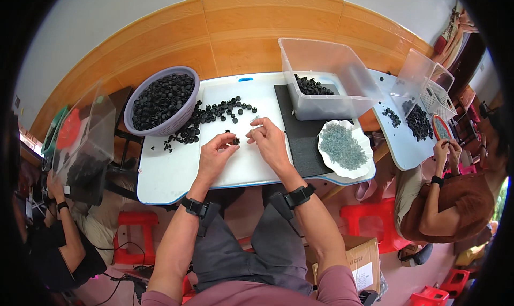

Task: The person assembles plastic components by picking up a black cap and a metal pin, inserting the pin into the cap by hand, and placing the completed assembly into a clear plastic bin.

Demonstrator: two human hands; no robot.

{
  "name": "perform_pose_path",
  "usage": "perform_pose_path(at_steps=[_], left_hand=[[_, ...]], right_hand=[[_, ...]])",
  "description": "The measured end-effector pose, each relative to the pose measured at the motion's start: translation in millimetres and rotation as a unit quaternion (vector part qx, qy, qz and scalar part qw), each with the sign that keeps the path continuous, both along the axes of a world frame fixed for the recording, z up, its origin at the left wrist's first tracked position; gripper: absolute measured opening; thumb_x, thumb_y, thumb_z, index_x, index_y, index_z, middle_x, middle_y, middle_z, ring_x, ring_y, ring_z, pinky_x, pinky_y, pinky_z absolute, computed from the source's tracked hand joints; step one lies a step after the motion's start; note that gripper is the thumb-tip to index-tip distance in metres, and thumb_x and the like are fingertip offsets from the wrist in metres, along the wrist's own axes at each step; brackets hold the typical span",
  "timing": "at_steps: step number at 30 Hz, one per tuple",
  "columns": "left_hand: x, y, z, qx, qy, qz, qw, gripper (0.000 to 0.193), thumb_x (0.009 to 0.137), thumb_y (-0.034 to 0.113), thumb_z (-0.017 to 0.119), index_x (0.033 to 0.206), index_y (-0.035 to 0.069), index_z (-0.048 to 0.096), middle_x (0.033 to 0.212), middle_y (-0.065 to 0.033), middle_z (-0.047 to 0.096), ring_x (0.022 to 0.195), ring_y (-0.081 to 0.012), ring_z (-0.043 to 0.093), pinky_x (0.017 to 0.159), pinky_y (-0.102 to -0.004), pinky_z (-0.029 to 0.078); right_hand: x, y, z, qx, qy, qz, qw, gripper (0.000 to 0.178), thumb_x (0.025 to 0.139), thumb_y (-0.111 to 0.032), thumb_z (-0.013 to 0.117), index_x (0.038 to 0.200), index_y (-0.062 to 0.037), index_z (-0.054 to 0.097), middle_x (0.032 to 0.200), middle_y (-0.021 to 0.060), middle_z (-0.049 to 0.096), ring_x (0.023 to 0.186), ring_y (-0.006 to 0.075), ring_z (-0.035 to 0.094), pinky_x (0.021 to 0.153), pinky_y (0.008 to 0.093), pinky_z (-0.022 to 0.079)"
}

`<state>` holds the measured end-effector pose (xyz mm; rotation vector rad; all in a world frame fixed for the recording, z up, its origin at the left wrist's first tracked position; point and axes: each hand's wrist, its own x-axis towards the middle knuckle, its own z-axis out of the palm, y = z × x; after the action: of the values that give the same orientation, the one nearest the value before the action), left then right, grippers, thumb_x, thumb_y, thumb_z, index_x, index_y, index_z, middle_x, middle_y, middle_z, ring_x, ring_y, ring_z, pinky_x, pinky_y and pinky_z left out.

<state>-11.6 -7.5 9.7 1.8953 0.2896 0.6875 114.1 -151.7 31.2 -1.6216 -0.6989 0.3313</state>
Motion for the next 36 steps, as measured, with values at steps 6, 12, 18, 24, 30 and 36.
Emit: perform_pose_path(at_steps=[6, 12, 18, 24, 30, 36], left_hand=[[-0.1, -3.0, 2.5, -0.015, 0.011, -0.018, 1.000, 0.026, 0.086, 0.009, 0.078, 0.111, 0.003, 0.074, 0.098, -0.0091, 0.076, 0.081, -0.0160, 0.072, 0.076, -0.0287, 0.057], [0.8, 0.5, -4.0, -0.029, -0.003, 0.009, 1.000, 0.027, 0.086, 0.008, 0.078, 0.111, 0.002, 0.072, 0.100, -0.0092, 0.076, 0.085, -0.0162, 0.073, 0.077, -0.0278, 0.057], [3.2, -1.4, -1.8, 0.106, 0.010, 0.113, 0.988, 0.025, 0.082, 0.008, 0.078, 0.105, 0.001, 0.070, 0.094, -0.0100, 0.073, 0.086, -0.0221, 0.070, 0.078, -0.0345, 0.055], [3.4, 2.7, -14.4, 0.228, 0.052, 0.215, 0.948, 0.025, 0.078, 0.008, 0.075, 0.103, 0.006, 0.068, 0.106, -0.0090, 0.063, 0.101, -0.0280, 0.058, 0.088, -0.0421, 0.046], [12.9, -5.8, 2.9, 0.281, 0.104, 0.178, 0.937, 0.034, 0.082, 0.016, 0.074, 0.115, 0.010, 0.068, 0.119, -0.0072, 0.058, 0.110, -0.0283, 0.054, 0.091, -0.0443, 0.041], [17.8, 10.9, -1.5, 0.317, 0.112, 0.118, 0.934, 0.029, 0.084, 0.018, 0.075, 0.112, 0.011, 0.073, 0.127, -0.0078, 0.057, 0.119, -0.0288, 0.051, 0.092, -0.0437, 0.041]], right_hand=[[-6.3, 15.0, -23.6, 0.171, 0.092, -0.002, 0.981, 0.016, 0.093, -0.009, 0.067, 0.105, 0.0017, 0.067, 0.086, 0.0071, 0.074, 0.079, 0.0130, 0.071, 0.073, 0.0258, 0.053], [-15.0, 13.7, -17.4, 0.141, 0.123, 0.005, 0.982, 0.010, 0.092, -0.004, 0.070, 0.096, 0.0042, 0.072, 0.085, 0.0043, 0.072, 0.070, 0.0076, 0.064, 0.068, 0.0224, 0.053], [-9.0, 16.8, -24.5, 0.162, 0.112, -0.028, 0.980, 0.010, 0.091, -0.004, 0.071, 0.098, 0.0033, 0.072, 0.083, 0.0032, 0.071, 0.069, 0.0068, 0.063, 0.063, 0.0218, 0.052], [-10.8, 19.4, -22.7, 0.134, 0.116, -0.060, 0.982, 0.010, 0.090, -0.006, 0.073, 0.097, 0.0026, 0.073, 0.080, 0.0022, 0.070, 0.067, 0.0052, 0.061, 0.061, 0.0214, 0.051], [-11.3, 19.0, -22.3, 0.134, 0.119, -0.055, 0.982, 0.010, 0.090, -0.006, 0.073, 0.096, 0.0018, 0.073, 0.079, 0.0014, 0.070, 0.067, 0.0048, 0.060, 0.061, 0.0214, 0.050], [-12.2, 19.1, -23.0, 0.124, 0.113, -0.057, 0.984, 0.009, 0.089, -0.005, 0.073, 0.094, 0.0014, 0.073, 0.078, 0.0009, 0.069, 0.066, 0.0045, 0.059, 0.060, 0.0212, 0.049]])
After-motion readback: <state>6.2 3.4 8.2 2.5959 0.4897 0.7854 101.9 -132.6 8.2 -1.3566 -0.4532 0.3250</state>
